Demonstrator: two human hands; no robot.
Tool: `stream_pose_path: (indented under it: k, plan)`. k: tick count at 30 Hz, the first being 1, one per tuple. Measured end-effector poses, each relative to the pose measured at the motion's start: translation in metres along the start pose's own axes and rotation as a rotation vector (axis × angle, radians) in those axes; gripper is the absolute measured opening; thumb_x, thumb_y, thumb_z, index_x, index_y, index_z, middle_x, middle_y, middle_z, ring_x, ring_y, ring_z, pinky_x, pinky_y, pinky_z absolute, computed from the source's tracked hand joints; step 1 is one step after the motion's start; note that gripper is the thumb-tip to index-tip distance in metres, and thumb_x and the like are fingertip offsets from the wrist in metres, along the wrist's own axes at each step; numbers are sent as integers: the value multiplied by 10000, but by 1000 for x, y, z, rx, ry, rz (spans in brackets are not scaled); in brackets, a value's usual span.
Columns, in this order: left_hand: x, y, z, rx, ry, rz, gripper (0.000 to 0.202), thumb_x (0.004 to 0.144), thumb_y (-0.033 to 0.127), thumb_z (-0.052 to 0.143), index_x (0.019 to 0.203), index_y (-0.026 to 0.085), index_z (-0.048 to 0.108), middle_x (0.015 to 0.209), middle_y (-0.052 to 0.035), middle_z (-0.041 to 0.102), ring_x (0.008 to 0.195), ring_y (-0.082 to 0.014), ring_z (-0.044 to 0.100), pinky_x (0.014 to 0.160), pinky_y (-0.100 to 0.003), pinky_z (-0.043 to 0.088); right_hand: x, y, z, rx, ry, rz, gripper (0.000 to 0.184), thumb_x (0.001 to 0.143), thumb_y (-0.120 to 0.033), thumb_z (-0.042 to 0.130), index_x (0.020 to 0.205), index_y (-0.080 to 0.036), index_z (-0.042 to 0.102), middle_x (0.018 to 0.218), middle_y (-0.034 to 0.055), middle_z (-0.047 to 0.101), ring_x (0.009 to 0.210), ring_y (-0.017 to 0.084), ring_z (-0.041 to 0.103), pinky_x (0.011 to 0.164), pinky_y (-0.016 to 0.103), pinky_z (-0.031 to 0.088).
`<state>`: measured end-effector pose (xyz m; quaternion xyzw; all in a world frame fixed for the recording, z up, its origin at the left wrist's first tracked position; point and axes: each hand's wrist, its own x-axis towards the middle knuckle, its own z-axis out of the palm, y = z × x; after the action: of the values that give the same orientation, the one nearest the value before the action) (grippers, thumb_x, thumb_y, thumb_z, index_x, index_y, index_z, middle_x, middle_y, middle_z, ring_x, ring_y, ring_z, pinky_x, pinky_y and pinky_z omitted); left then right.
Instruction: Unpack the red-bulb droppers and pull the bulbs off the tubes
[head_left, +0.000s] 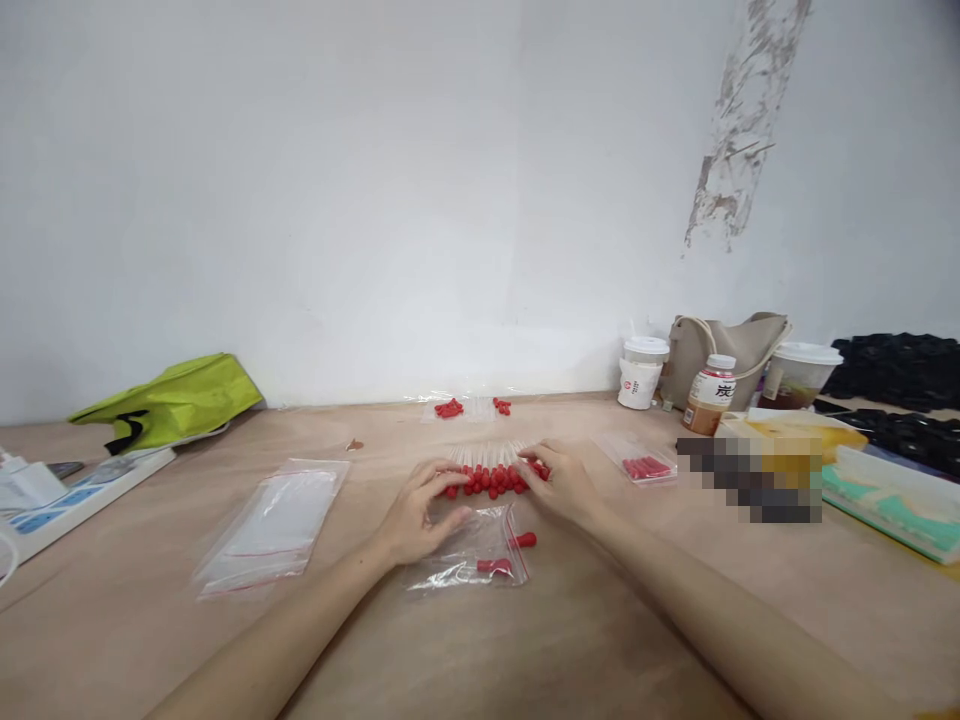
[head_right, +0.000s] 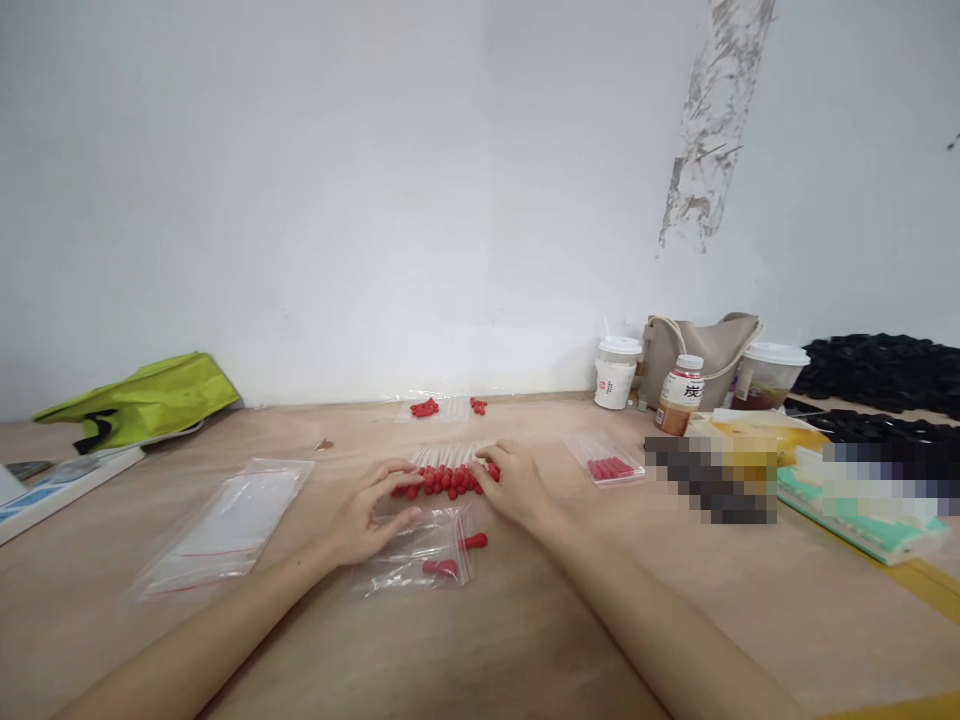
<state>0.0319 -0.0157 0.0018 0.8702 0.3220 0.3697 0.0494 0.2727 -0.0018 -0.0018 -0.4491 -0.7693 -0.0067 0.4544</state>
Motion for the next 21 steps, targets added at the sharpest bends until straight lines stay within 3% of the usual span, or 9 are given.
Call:
stream_pose_path:
  k: [3,5,7,10,15,18,21]
  plan:
    - [-11,22,-7,-114,-164,1,262,809,306,513,1048,214,568,1125,-68,527,1051,-187,492,919,-331,404,-9,-3,-13,118,-174,77,117,767,-260,509,718,-185,584,665,9,580,618,128,520,591,248,419]
    - [-21,29,-10,-149,-266,-24,277,823,305,494,1079,221,559,1146,-63,530,1052,-178,501,920,-318,406,-19,-4,-21,201,-340,66,75,710,-243,571,746,-181,591,696,1,582,618,117,511,570,229,409]
    - [-30,31,-10,-147,-327,-62,297,838,306,471,1118,236,541,1181,-50,527,1083,-175,490,940,-321,390,-31,-5,-24,251,-438,44,169,665,-245,626,819,-181,601,755,4,584,649,116,512,572,219,404]
    - [-37,25,-8,-128,-349,-121,326,847,308,454,1164,259,512,1216,-28,525,1124,-177,466,968,-337,363,-43,-9,-20,268,-448,19,225,663,-254,647,873,-182,603,775,7,577,668,116,509,589,222,400]
    - [-39,19,-5,-105,-401,-167,367,844,332,457,1206,282,481,1211,-10,544,1109,-182,487,962,-346,369,-45,-14,-11,227,-414,6,74,720,-255,601,729,-181,597,763,13,583,741,137,517,660,250,401]
    - [-40,20,-6,-93,-414,-168,375,845,351,454,1212,281,476,1221,-11,538,1118,-183,483,967,-344,363,-40,-4,-27,208,-454,68,103,732,-283,580,744,-183,602,742,13,586,708,136,518,644,256,402]
    - [-40,21,-7,-85,-413,-173,375,844,360,454,1209,282,479,1224,-11,536,1123,-187,480,967,-350,362,-30,19,-60,264,-488,127,182,734,-351,574,768,-178,620,756,19,611,711,141,529,668,272,407]
